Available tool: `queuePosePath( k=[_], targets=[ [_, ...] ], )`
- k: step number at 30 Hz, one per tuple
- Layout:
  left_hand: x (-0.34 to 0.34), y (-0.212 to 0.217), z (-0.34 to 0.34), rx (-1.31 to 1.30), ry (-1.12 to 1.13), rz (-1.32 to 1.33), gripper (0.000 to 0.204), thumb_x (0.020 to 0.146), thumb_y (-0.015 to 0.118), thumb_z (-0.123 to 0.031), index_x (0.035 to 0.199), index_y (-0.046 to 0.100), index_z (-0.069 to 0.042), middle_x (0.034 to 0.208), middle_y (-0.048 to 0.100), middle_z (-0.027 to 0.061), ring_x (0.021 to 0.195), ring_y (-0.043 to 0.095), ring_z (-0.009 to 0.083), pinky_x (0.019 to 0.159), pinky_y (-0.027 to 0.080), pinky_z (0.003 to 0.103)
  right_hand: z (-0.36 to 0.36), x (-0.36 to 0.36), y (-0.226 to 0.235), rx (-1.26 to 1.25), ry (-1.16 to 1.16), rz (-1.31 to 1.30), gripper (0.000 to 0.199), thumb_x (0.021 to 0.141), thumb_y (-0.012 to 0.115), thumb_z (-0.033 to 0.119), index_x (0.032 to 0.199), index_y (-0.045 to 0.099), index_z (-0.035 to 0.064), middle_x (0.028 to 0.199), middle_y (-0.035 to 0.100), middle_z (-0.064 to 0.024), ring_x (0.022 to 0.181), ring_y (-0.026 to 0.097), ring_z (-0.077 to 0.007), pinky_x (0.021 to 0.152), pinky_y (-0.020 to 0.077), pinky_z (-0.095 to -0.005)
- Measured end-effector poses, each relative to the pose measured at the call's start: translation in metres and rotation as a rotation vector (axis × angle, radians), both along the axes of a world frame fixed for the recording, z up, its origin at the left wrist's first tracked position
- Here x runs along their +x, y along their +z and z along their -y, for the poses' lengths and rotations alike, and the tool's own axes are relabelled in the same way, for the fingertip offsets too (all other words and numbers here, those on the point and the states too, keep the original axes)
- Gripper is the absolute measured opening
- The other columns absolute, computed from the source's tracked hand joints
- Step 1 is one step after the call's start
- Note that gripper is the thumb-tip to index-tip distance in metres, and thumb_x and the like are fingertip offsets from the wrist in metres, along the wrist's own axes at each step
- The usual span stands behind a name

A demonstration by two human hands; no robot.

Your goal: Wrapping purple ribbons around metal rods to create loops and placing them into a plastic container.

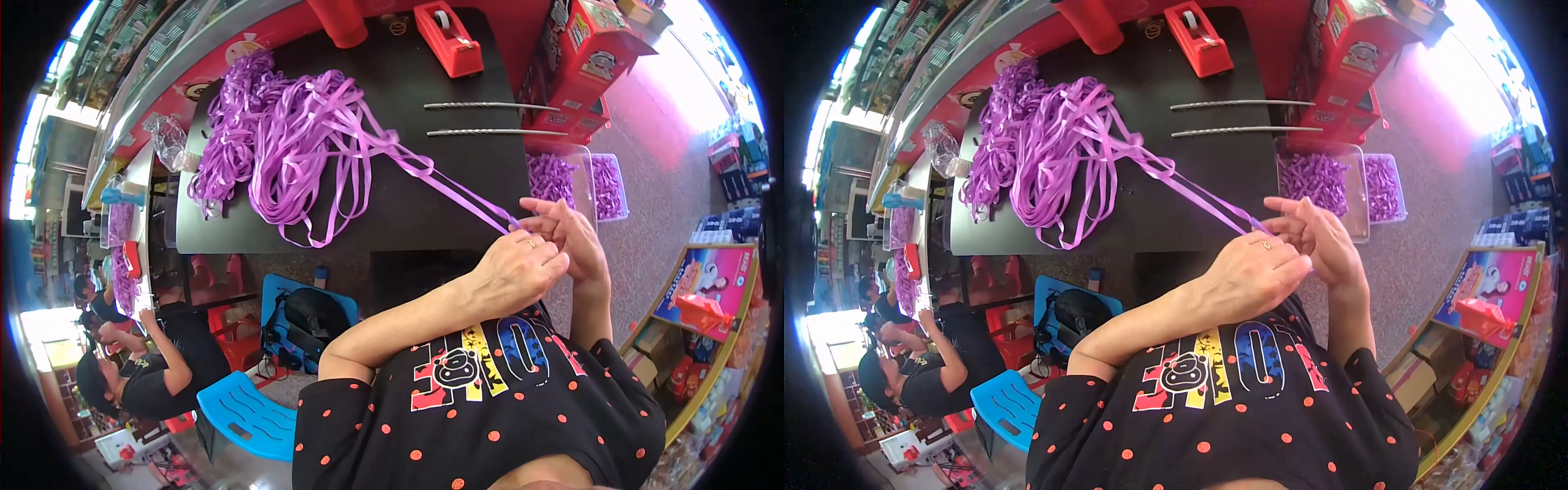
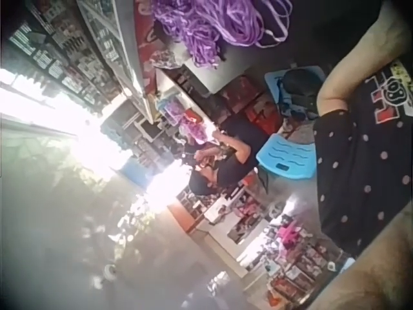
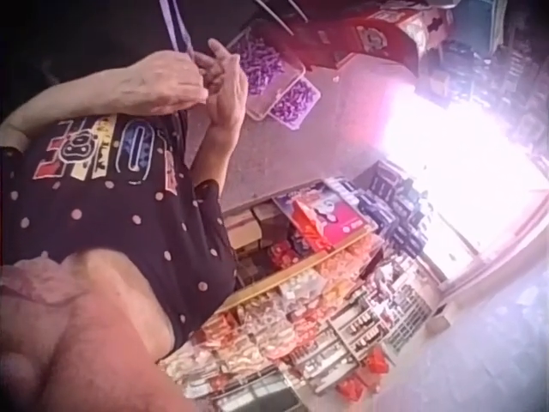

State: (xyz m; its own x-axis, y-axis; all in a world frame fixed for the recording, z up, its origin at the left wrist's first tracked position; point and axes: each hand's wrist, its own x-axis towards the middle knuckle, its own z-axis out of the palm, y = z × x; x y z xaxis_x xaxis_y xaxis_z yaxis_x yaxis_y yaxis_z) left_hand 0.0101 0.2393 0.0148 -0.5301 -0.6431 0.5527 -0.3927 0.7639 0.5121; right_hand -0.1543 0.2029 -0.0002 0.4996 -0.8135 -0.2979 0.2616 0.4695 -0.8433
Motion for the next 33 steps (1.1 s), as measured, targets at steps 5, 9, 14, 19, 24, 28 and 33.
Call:
queuePosePath(
  k=[5,9,14,19,24,28,33],
  targets=[
    [-0.008,-0.011,-0.006,-0.003,-0.146,-0.030,0.018,0.070,0.066,-0.010,0.086,0.059,-0.006,0.074,0.055,0.0055,0.076,0.059,0.0220,0.067,0.047,0.034,-0.006,0.002,0.015,0.049,0.088,-0.035,0.043,0.095,0.052,0.022,0.129,0.046,-0.0033,0.107,0.064,-0.0171,0.083,0.064,-0.0140,0.075,0.0514,-0.0256],
    [-0.001,-0.002,-0.002,-0.001,-0.334,-0.054,0.024,0.066,0.068,-0.007,0.088,0.061,-0.006,0.091,0.056,0.0084,0.088,0.056,0.0252,0.074,0.048,0.036,-0.008,-0.004,0.004,-0.030,0.062,0.012,0.043,0.088,0.059,0.008,0.129,0.047,-0.0021,0.099,0.062,-0.0087,0.088,0.061,-0.0123,0.079,0.0499,-0.0246],
    [0.071,0.017,0.023,0.061,0.145,-0.010,0.034,0.071,0.067,-0.006,0.105,0.062,-0.006,0.113,0.056,0.0119,0.105,0.055,0.0313,0.088,0.046,0.040,-0.006,-0.032,0.000,-0.059,-0.162,-0.024,0.035,0.088,0.057,0.004,0.122,0.054,-0.0026,0.090,0.062,-0.0061,0.071,0.055,-0.0049,0.055,0.0423,-0.0146],
    [0.137,0.001,0.050,-0.030,0.584,0.482,0.033,0.082,0.063,-0.013,0.114,0.060,-0.007,0.122,0.055,0.0143,0.113,0.052,0.0332,0.100,0.037,0.042,0.007,-0.076,0.005,-0.141,-0.310,-0.089,0.033,0.092,0.051,0.006,0.123,0.054,-0.0016,0.090,0.062,-0.0019,0.068,0.050,-0.0033,0.057,0.0380,-0.0150],
    [0.211,0.013,0.043,-0.052,0.863,0.540,0.019,0.079,0.067,-0.014,0.095,0.069,-0.004,0.112,0.059,0.0123,0.107,0.053,0.0302,0.094,0.039,0.043,0.032,-0.107,0.019,-0.413,-0.463,-0.591,0.028,0.092,0.052,0.007,0.118,0.060,-0.0002,0.088,0.061,0.0014,0.068,0.046,-0.0023,0.060,0.0364,-0.0165],
    [0.169,0.052,0.044,-0.130,0.815,0.282,0.017,0.075,0.071,-0.010,0.091,0.071,-0.005,0.091,0.056,0.0081,0.090,0.052,0.0254,0.083,0.042,0.038,0.059,-0.101,0.039,-0.545,-0.358,-0.628,0.028,0.092,0.053,0.008,0.118,0.060,0.0018,0.093,0.064,0.0000,0.080,0.057,-0.0053,0.066,0.0420,-0.0178],
    [0.048,0.071,0.097,0.115,0.234,-0.162,0.028,0.081,0.065,-0.001,0.108,0.066,-0.007,0.101,0.065,0.0119,0.098,0.061,0.0237,0.086,0.047,0.032,0.074,-0.094,0.075,-0.605,-0.238,-0.526,0.028,0.093,0.052,0.009,0.119,0.059,0.0021,0.095,0.065,-0.0012,0.087,0.060,-0.0064,0.074,0.0448,-0.0190]
  ],
)
